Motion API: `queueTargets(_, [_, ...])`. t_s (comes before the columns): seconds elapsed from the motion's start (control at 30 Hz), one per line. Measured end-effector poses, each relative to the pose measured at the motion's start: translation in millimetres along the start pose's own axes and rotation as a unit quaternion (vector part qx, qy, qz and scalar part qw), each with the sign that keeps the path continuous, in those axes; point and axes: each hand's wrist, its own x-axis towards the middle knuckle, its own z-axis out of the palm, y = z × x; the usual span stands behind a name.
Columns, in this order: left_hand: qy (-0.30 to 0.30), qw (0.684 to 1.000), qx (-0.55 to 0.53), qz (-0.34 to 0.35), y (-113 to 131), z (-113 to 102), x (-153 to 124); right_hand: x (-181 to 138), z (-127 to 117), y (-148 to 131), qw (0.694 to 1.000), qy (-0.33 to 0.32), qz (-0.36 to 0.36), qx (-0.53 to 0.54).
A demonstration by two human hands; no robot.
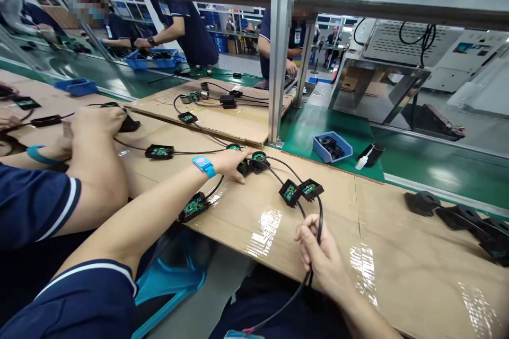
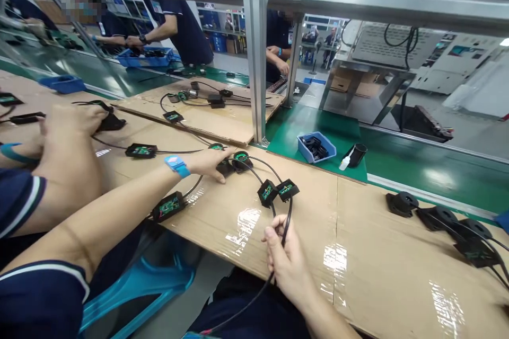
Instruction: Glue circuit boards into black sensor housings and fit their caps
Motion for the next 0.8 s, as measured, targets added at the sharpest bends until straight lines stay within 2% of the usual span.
queueTargets(0.13, [-0.042, 0.999, 0.003, 0.017, -0.3, -0.6, -9.7, -3.2, -49.0, -36.5, 0.983, -0.008, -0.045, -0.176])
queueTargets(0.27, [-0.073, 0.994, -0.057, 0.053, -3.9, 1.6, -21.5, -7.8, -91.6, -62.8, 0.965, 0.004, -0.042, -0.258])
queueTargets(0.37, [-0.062, 0.992, -0.087, 0.07, -6.6, 6.6, -11.4, -6.6, -102.5, -74.0, 0.962, 0.001, -0.036, -0.271])
queueTargets(0.5, [-0.067, 0.987, -0.121, 0.081, -0.4, 17.1, 4.0, -7.5, -99.5, -85.0, 0.97, -0.018, -0.046, -0.238])
queueTargets(0.63, [-0.075, 0.982, -0.146, 0.097, 24.8, 30.5, 0.7, -26.1, -116.3, -96.4, 0.974, 0.011, -0.085, -0.209])
queueTargets(0.8, [-0.081, 0.977, -0.15, 0.128, 88.7, 64.5, 1.2, -65.9, -171.1, -110.2, 0.953, 0.142, -0.136, -0.231])
